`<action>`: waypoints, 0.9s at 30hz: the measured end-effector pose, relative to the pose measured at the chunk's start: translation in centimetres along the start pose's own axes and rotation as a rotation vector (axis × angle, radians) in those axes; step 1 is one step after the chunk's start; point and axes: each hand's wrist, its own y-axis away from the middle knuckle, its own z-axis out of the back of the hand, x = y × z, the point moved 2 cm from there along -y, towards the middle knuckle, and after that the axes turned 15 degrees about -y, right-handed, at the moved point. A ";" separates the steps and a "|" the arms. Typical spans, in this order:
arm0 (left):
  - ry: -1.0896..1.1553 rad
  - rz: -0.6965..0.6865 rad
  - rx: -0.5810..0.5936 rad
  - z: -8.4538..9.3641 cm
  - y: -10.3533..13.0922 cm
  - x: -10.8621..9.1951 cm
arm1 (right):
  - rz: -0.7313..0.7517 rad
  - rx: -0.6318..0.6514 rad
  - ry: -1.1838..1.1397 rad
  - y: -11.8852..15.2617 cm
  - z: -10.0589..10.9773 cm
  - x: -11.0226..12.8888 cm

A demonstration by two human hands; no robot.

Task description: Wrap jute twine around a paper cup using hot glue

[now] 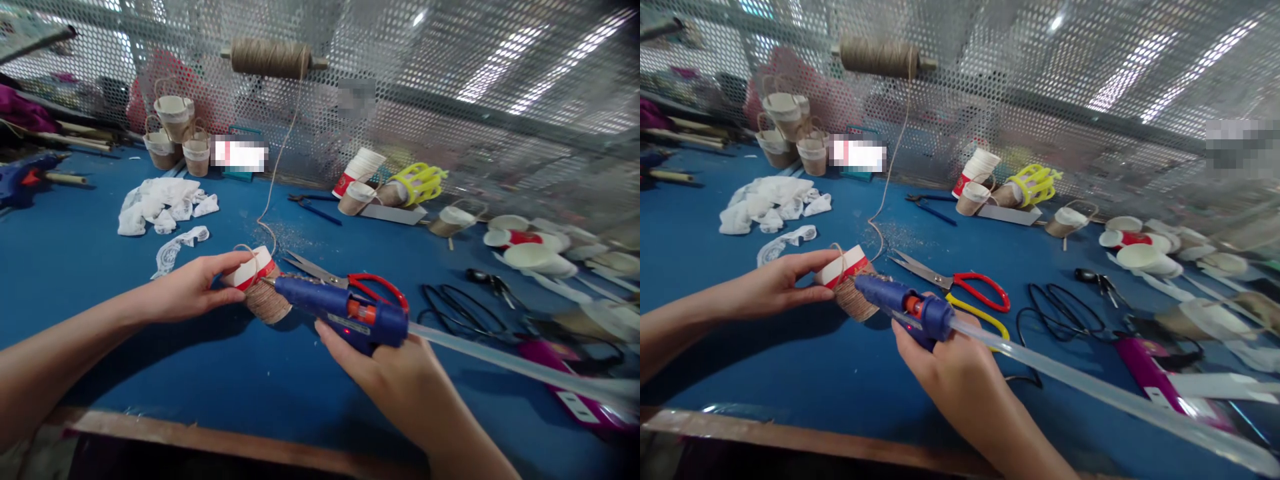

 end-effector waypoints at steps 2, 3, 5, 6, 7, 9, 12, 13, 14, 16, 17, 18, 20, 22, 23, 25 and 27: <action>-0.009 -0.006 -0.019 0.0 0.0 0.0 | 0.121 0.004 0.081 0.4 -0.1 0.3; -0.014 -0.006 -0.024 0.0 0.0 0.0 | 0.143 -0.004 0.084 0.4 -0.1 0.4; -0.019 0.000 -0.019 0.0 0.0 -0.1 | 0.103 -0.021 0.039 0.1 -0.1 0.9; -0.017 0.006 -0.013 0.0 0.0 -0.1 | 0.043 -0.026 -0.001 -0.2 -0.1 1.1; -0.015 0.011 -0.010 0.1 0.0 -0.1 | -0.034 -0.026 -0.052 -0.5 0.0 1.3; -0.015 0.022 -0.005 0.1 0.0 -0.2 | -0.189 -0.013 -0.157 -1.1 0.0 1.7; -0.028 0.042 0.004 0.1 0.1 -0.2 | -0.324 -0.011 -0.245 -1.4 0.1 1.9; -0.032 0.044 0.006 0.1 0.1 -0.3 | -0.332 -0.021 -0.252 -1.3 0.2 1.7; -0.036 0.041 0.007 0.1 0.1 -0.3 | -0.330 -0.029 -0.253 -1.2 0.2 1.5; -0.038 0.017 0.006 0.2 0.1 -0.4 | -0.318 -0.036 -0.257 -0.7 0.1 0.7; -0.039 0.006 0.010 0.2 0.1 -0.4 | -0.317 -0.044 -0.264 -0.5 0.1 0.3; -0.041 -0.001 0.015 0.2 0.1 -0.4 | -0.319 -0.055 -0.276 -0.3 0.1 -0.1; -0.048 0.005 0.016 0.3 0.1 -0.4 | -0.343 -0.075 -0.322 -0.2 0.0 -0.8; -0.057 0.016 0.012 0.3 0.2 -0.4 | -0.379 -0.079 -0.382 -0.3 -0.1 -1.2; -0.057 0.018 0.012 0.3 0.2 -0.4 | -0.403 -0.075 -0.406 -0.5 -0.1 -1.2; -0.055 0.020 0.022 0.3 0.1 -0.5 | -0.478 -0.066 -0.440 -0.8 -0.2 -1.2; -0.064 0.023 0.031 0.3 0.1 -0.5 | -0.551 -0.060 -0.476 -1.1 -0.1 -1.1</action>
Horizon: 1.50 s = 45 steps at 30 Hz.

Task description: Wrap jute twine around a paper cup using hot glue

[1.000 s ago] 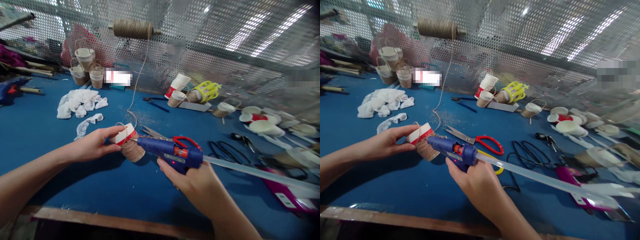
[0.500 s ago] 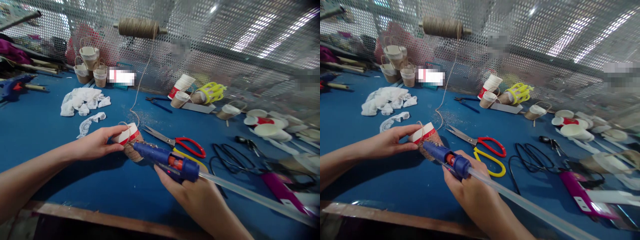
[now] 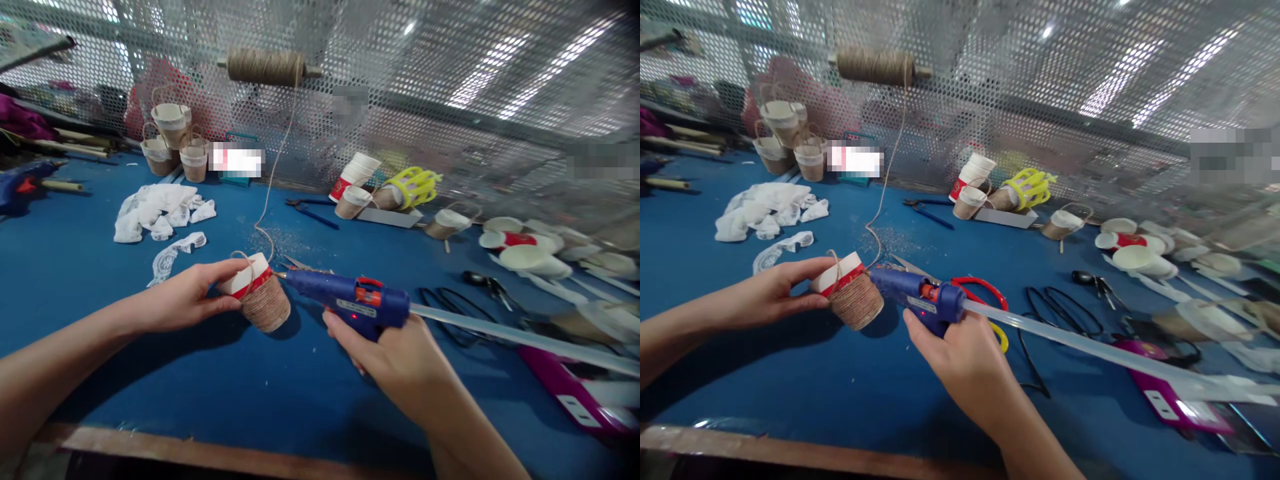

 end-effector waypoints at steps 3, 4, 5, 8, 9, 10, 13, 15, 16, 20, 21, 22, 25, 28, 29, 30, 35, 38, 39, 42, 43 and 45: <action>-0.027 0.009 -0.001 0.0 0.0 0.0 | -0.076 0.024 -0.048 -0.4 0.0 0.2; -0.033 0.009 -0.002 0.0 0.0 0.1 | -0.098 0.033 -0.057 -0.5 0.0 0.1; -0.037 0.009 -0.004 -0.1 0.0 0.1 | -0.131 0.042 -0.067 -0.6 0.0 0.1; -0.045 0.001 -0.017 -0.1 0.0 0.3 | -0.219 0.085 -0.127 -0.7 0.1 -0.2; -0.048 -0.001 -0.019 -0.1 0.0 0.3 | -0.224 0.099 -0.151 -0.8 0.2 -0.2; -0.050 -0.002 -0.020 -0.1 0.0 0.3 | -0.217 0.111 -0.173 -0.8 0.2 -0.2; -0.050 -0.003 -0.017 -0.1 0.0 0.4 | -0.184 0.134 -0.229 -0.9 0.3 -0.1; -0.046 -0.010 -0.019 -0.1 0.0 0.3 | -0.189 0.154 -0.246 -1.0 0.4 -0.1; -0.044 -0.011 -0.020 -0.1 0.0 0.3 | -0.193 0.163 -0.245 -1.0 0.4 -0.1; -0.034 0.005 -0.020 -0.1 -0.1 0.2 | -0.191 0.183 -0.230 -1.0 0.4 -0.1; -0.031 0.011 -0.015 0.0 -0.1 0.2 | -0.191 0.184 -0.236 -1.0 0.4 -0.1; -0.029 0.014 -0.014 0.0 -0.1 0.2 | -0.190 0.179 -0.247 -0.9 0.4 0.0; -0.023 0.015 -0.019 0.1 -0.1 0.2 | -0.186 0.171 -0.275 -0.6 0.4 0.1; -0.023 0.010 -0.026 0.0 -0.1 0.2 | -0.197 0.190 -0.295 -0.6 0.3 0.2; -0.021 0.008 -0.023 0.0 -0.1 0.3 | -0.199 0.201 -0.299 -0.6 0.3 0.2; -0.017 0.005 -0.022 0.0 -0.1 0.3 | -0.198 0.210 -0.297 -0.6 0.3 0.2; 0.005 -0.016 -0.034 -0.1 -0.2 0.5 | -0.194 0.232 -0.365 -0.7 0.3 0.0; 0.021 -0.012 -0.033 0.0 -0.3 0.4 | -0.218 0.233 -0.555 -1.0 0.5 -0.3; 0.025 -0.009 -0.033 0.0 -0.3 0.3 | -0.227 0.214 -0.586 -1.3 0.6 -0.5; 0.036 0.002 -0.033 0.1 -0.2 0.1 | -0.220 0.031 -0.500 -2.5 1.2 -1.5; 0.037 0.004 -0.035 0.0 -0.2 0.0 | -0.205 -0.059 -0.432 -3.0 1.5 -1.8; 0.032 -0.001 -0.040 0.0 -0.2 0.0 | -0.201 -0.187 -0.267 -4.2 1.9 -2.5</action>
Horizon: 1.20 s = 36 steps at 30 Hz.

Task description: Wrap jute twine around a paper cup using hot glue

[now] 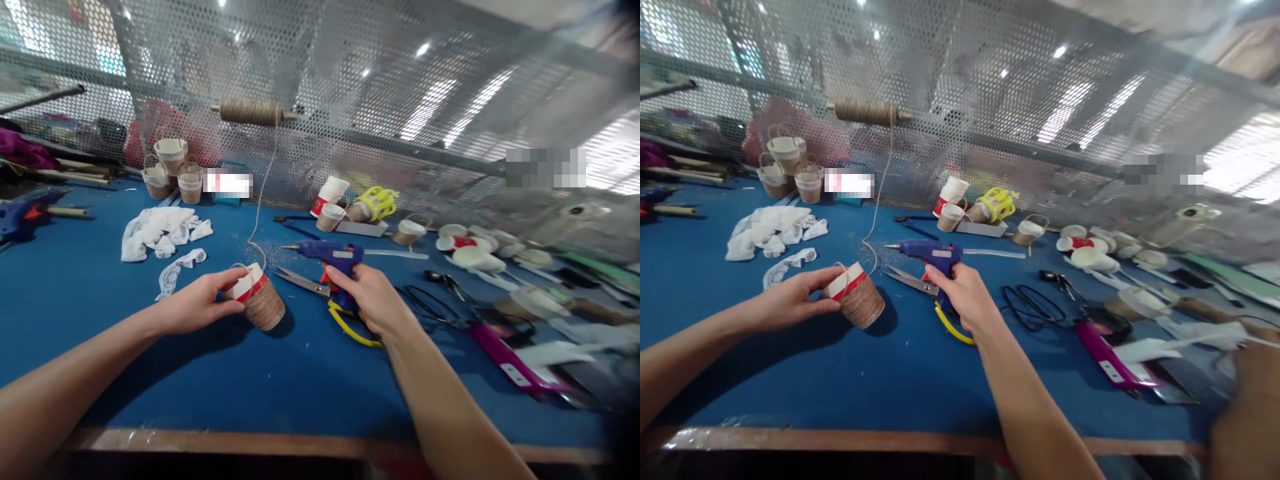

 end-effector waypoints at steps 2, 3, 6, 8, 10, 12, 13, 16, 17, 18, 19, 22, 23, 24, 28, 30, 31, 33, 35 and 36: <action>-0.007 -0.016 -0.008 -0.1 -0.1 0.0 | 0.000 -0.056 0.099 -1.4 0.2 -0.3; -0.013 -0.026 -0.013 -0.1 -0.1 0.1 | -0.012 -0.071 0.153 -2.2 0.2 -0.4; -0.028 -0.044 -0.032 -0.2 -0.1 0.2 | -0.074 -0.091 0.343 -4.4 0.1 -1.1; -0.025 -0.040 -0.045 -0.3 -0.1 0.3 | -0.121 -0.101 0.452 -5.7 -0.2 -1.9; -0.008 -0.036 -0.055 -0.3 -0.1 0.3 | -0.146 -0.110 0.536 -6.7 -0.5 -2.6; 0.009 -0.033 -0.053 -0.4 -0.2 0.3 | -0.135 -0.118 0.596 -7.2 -0.9 -2.9; 0.013 -0.031 -0.050 -0.4 -0.2 0.3 | -0.112 -0.122 0.615 -7.2 -1.1 -2.8; 0.008 -0.019 -0.054 -0.6 -0.2 0.3 | 0.020 -0.087 0.618 -6.1 -2.3 -0.9; 0.005 -0.022 -0.055 -0.6 -0.1 0.3 | 0.082 -0.039 0.597 -5.5 -2.9 0.1; 0.003 -0.028 -0.053 -0.7 -0.1 0.2 | 0.142 0.036 0.566 -4.8 -3.7 1.3; -0.002 -0.037 -0.049 -0.8 0.0 0.2 | 0.199 0.124 0.527 -4.0 -4.6 2.4; -0.025 -0.081 -0.049 -0.8 0.2 -0.2 | 0.306 0.385 0.426 -2.2 -7.3 5.2; -0.032 -0.099 -0.053 -0.7 0.2 -0.4 | 0.317 0.486 0.410 -1.8 -8.1 5.8; -0.037 -0.116 -0.056 -0.7 0.2 -0.5 | 0.309 0.566 0.407 -1.5 -8.8 6.2; -0.054 -0.141 -0.049 -0.6 0.2 -0.6 | 0.245 0.614 0.256 -1.1 -9.7 6.5; -0.079 -0.132 -0.062 -0.8 0.2 -0.3 | 0.227 0.518 0.089 -1.0 -9.3 6.2; -0.092 -0.126 -0.070 -0.9 0.2 -0.2 | 0.231 0.468 0.023 -0.9 -9.0 6.0; -0.105 -0.102 -0.082 -1.1 0.1 0.0 | 0.268 0.368 -0.044 -0.5 -8.2 5.7; -0.100 -0.064 -0.078 -1.2 0.1 0.0 | 0.329 0.282 -0.044 0.0 -7.4 5.4; -0.093 -0.043 -0.073 -1.2 0.1 0.0 | 0.353 0.249 -0.049 0.2 -7.0 5.2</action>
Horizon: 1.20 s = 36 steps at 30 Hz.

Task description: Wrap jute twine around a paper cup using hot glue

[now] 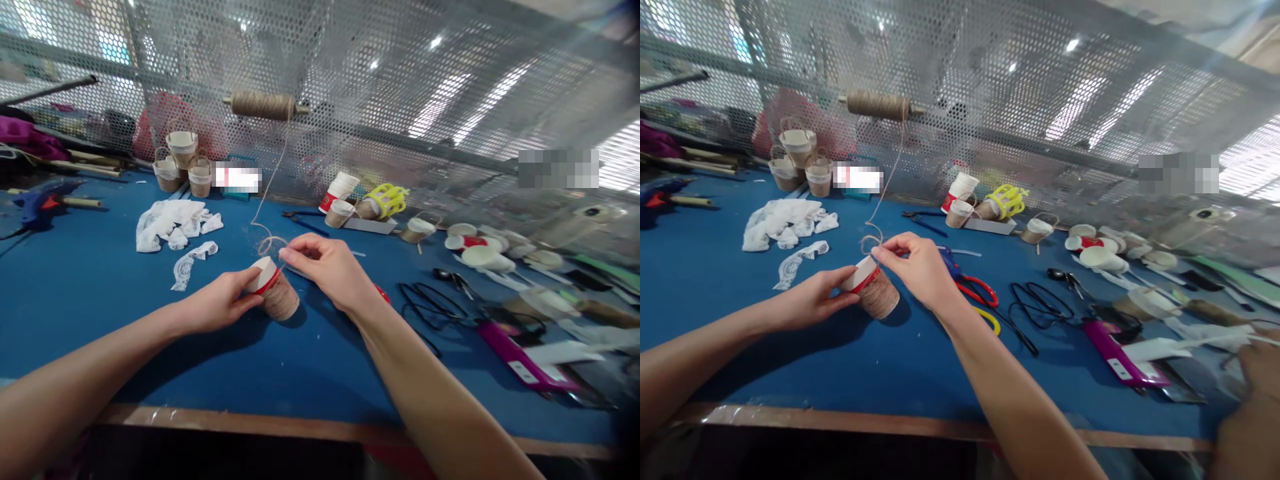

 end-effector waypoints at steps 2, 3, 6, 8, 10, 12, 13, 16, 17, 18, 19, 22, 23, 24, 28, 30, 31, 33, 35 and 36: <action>0.021 0.038 0.010 0.2 0.0 -0.1 | 0.031 -0.047 -0.016 0.7 0.5 -0.1; 0.034 0.050 0.018 0.3 0.0 -0.2 | 0.041 -0.071 -0.031 1.0 0.7 -0.2; 0.073 0.054 0.048 0.7 0.1 -0.6 | 0.057 -0.123 -0.066 1.8 0.9 -0.5; 0.101 0.037 0.072 0.8 0.2 -0.9 | 0.064 -0.149 -0.080 2.2 1.0 -0.7; 0.126 0.022 0.098 0.8 0.3 -1.2 | 0.072 -0.173 -0.097 2.5 1.0 -0.8; 0.137 0.010 0.112 0.8 0.5 -1.6 | 0.078 -0.195 -0.114 2.8 1.0 -0.9; 0.141 0.000 0.112 0.8 0.6 -1.8 | 0.076 -0.203 -0.122 2.9 0.9 -1.0; 0.154 -0.022 0.103 0.8 0.8 -2.2 | 0.049 -0.227 -0.123 3.1 0.9 -1.3; 0.155 -0.025 0.098 0.8 0.8 -2.2 | 0.034 -0.233 -0.123 3.2 0.8 -1.4; 0.154 -0.024 0.093 0.8 0.8 -2.3 | 0.019 -0.237 -0.123 3.2 0.8 -1.6; 0.152 -0.026 0.084 0.8 0.8 -2.3 | 0.005 -0.238 -0.124 3.3 0.8 -1.7; 0.152 -0.041 0.062 0.8 0.9 -2.3 | -0.018 -0.238 -0.135 3.4 0.8 -2.0; 0.153 -0.049 0.058 0.7 0.9 -2.3 | -0.020 -0.239 -0.137 3.5 0.8 -2.0; 0.155 -0.058 0.056 0.7 1.0 -2.3 | -0.021 -0.239 -0.139 3.5 0.8 -2.0; 0.166 -0.082 0.066 0.8 1.2 -2.4 | -0.017 -0.235 -0.143 3.7 0.7 -2.1; 0.168 -0.083 0.074 0.8 1.2 -2.4 | -0.014 -0.223 -0.150 3.8 0.6 -2.2; 0.168 -0.085 0.076 0.8 1.3 -2.4 | -0.013 -0.217 -0.156 3.8 0.5 -2.2; 0.164 -0.094 0.074 0.8 1.4 -2.4 | -0.019 -0.201 -0.168 3.9 0.4 -2.3; 0.155 -0.103 0.069 0.8 1.4 -2.4 | -0.027 -0.192 -0.176 4.0 0.2 -2.4; 0.147 -0.107 0.065 0.8 1.5 -2.4 | -0.029 -0.188 -0.178 4.0 0.2 -2.4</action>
